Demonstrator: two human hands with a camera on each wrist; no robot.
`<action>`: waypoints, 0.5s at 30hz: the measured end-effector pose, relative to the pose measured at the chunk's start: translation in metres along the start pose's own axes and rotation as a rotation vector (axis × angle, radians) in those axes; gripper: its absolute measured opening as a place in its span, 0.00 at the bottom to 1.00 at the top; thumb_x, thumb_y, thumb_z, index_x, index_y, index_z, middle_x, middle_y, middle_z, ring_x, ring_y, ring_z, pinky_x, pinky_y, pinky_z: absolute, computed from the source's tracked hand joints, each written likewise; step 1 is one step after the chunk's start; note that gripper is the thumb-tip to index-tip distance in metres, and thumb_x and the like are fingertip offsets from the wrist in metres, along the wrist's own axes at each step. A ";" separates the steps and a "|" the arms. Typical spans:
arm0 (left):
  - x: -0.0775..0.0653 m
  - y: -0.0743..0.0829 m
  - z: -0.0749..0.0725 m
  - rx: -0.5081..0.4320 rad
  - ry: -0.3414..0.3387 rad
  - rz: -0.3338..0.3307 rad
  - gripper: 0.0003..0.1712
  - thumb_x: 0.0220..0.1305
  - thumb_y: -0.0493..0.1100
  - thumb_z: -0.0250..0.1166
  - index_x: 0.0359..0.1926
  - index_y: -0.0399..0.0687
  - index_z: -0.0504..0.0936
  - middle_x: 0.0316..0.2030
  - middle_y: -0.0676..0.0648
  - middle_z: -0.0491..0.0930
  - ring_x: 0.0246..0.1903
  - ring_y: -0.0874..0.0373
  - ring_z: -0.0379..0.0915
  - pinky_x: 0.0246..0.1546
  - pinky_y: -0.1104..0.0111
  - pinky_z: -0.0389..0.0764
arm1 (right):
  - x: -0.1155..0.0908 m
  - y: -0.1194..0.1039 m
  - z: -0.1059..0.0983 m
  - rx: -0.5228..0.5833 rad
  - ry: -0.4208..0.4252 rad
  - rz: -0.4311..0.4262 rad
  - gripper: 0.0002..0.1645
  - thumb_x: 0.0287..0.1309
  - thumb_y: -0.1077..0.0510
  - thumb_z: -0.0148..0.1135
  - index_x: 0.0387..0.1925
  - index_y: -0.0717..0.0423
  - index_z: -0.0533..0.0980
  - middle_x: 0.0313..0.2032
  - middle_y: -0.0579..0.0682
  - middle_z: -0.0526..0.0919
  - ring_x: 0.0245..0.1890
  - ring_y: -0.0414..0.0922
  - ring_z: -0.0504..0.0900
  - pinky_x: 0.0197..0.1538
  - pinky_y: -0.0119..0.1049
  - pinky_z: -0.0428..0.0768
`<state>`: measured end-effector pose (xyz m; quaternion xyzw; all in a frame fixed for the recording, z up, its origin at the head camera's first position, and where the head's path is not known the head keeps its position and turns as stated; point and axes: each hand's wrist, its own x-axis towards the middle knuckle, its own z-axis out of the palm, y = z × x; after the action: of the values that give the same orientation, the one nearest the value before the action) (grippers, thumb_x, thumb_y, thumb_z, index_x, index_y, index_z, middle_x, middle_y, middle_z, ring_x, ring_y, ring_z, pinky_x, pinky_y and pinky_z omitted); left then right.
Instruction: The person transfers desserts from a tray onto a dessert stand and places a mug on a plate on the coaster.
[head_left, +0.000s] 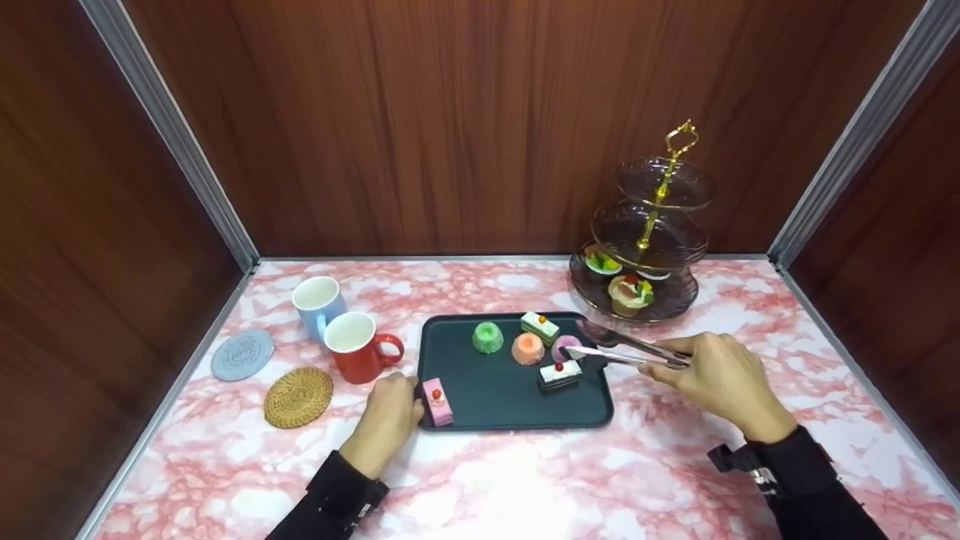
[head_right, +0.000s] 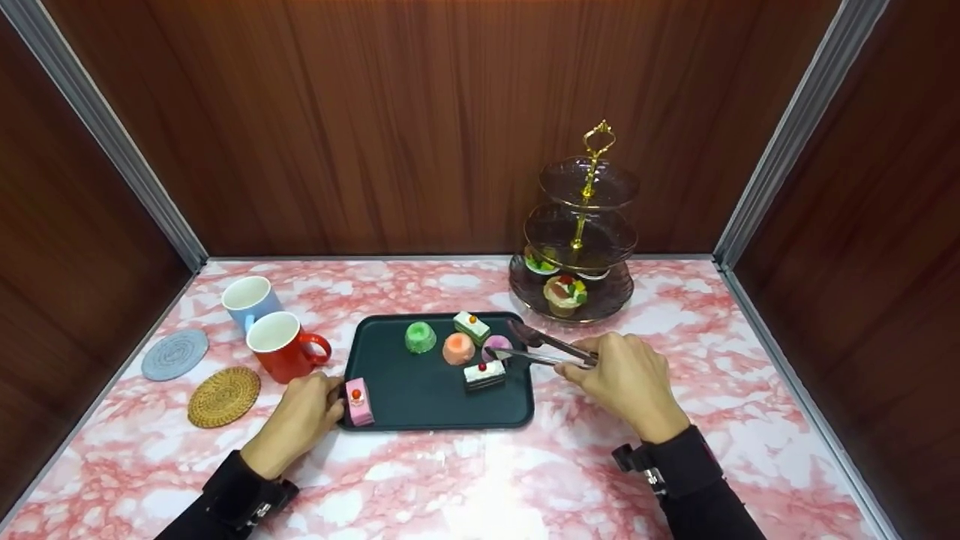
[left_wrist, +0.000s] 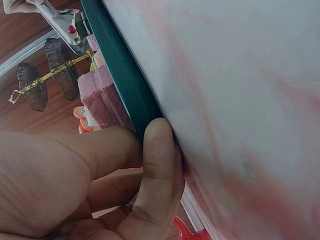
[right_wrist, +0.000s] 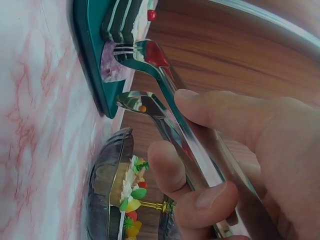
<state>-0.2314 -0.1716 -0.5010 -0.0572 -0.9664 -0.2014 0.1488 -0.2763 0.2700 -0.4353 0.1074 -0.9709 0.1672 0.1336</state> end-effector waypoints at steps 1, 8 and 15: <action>0.000 0.000 0.000 0.003 0.002 0.002 0.05 0.43 0.34 0.65 0.27 0.40 0.81 0.23 0.43 0.76 0.27 0.49 0.76 0.30 0.58 0.76 | 0.000 0.000 0.000 0.002 -0.002 -0.002 0.28 0.35 0.26 0.64 0.40 0.29 0.81 0.18 0.38 0.79 0.18 0.42 0.67 0.15 0.38 0.58; 0.000 0.001 0.000 -0.002 -0.004 -0.007 0.04 0.44 0.34 0.65 0.26 0.41 0.80 0.23 0.43 0.76 0.27 0.48 0.76 0.31 0.58 0.76 | 0.000 -0.001 0.003 0.022 -0.020 -0.014 0.26 0.38 0.30 0.66 0.41 0.32 0.82 0.18 0.37 0.79 0.15 0.40 0.65 0.15 0.37 0.58; -0.001 0.001 0.000 0.006 0.008 0.011 0.04 0.44 0.34 0.65 0.26 0.41 0.80 0.23 0.42 0.76 0.28 0.48 0.76 0.30 0.58 0.76 | -0.001 -0.002 0.005 0.025 -0.011 -0.013 0.25 0.38 0.31 0.66 0.40 0.32 0.82 0.15 0.37 0.76 0.15 0.40 0.64 0.15 0.38 0.56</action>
<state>-0.2306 -0.1708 -0.5006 -0.0611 -0.9661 -0.1979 0.1541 -0.2761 0.2669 -0.4395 0.1165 -0.9688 0.1777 0.1279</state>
